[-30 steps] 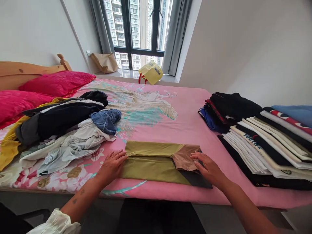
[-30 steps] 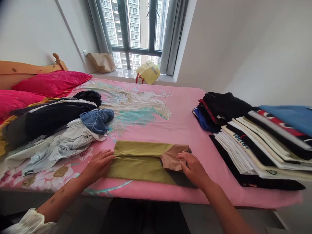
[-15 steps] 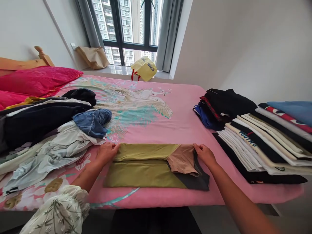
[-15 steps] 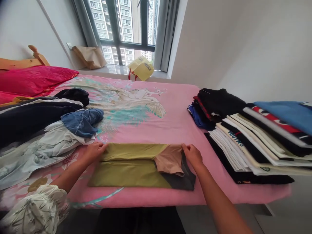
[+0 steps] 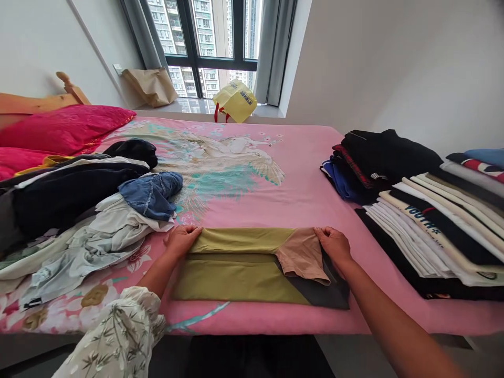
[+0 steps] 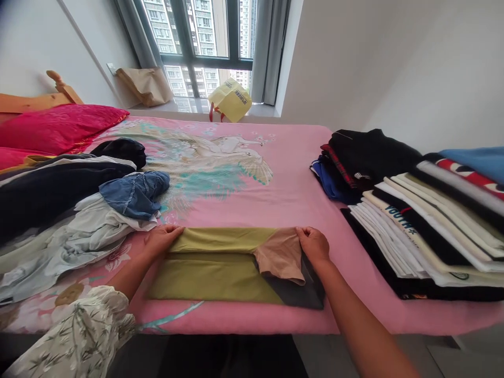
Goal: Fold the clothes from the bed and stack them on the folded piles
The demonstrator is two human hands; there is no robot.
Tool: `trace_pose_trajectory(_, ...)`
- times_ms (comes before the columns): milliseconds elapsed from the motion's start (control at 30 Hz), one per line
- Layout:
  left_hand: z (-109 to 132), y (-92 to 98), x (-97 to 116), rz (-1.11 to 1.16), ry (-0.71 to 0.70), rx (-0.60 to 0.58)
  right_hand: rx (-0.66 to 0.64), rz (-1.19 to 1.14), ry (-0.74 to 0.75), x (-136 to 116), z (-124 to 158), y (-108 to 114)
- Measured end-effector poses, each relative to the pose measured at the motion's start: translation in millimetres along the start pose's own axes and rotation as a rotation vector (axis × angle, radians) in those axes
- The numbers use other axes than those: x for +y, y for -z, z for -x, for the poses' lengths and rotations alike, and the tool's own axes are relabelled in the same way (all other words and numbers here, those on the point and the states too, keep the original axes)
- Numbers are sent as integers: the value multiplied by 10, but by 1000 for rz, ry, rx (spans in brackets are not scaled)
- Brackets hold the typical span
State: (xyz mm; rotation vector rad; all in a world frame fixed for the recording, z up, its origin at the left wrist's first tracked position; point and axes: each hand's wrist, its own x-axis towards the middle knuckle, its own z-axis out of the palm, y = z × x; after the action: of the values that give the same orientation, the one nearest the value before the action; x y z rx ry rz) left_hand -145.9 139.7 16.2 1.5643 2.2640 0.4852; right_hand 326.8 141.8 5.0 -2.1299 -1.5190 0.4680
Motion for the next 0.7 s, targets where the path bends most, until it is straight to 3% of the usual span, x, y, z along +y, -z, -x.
trace_pose_trajectory(67,35,11,13,-22,-16,78,66,42,18,25,-21,-14)
trace_pose_trajectory(133,103,25,29,-36,-36,173,219,45,100,4,11,2)
trace_pose_trajectory(233,304,14,72,-76,-315,248,354,-18,385,-131,180,35)
trace_pose_trajectory(333,570,-37,102,-210,-675,108,204,-63,649,-289,410,14)
trace_pose_trajectory(400,718,-57,80,-306,-703,-57,39,1,722,-340,549,-17)
trace_pose_trajectory(467,819,-38,18,-354,-648,-142,-75,92,731,-360,681,-28)
trace_pose_trajectory(600,947,91,-132,-321,-681,-28,-86,46,775,-518,1014,18)
trace_pose_trajectory(700,1027,144,-172,-310,-752,18,-184,-54,897,-796,1349,-28)
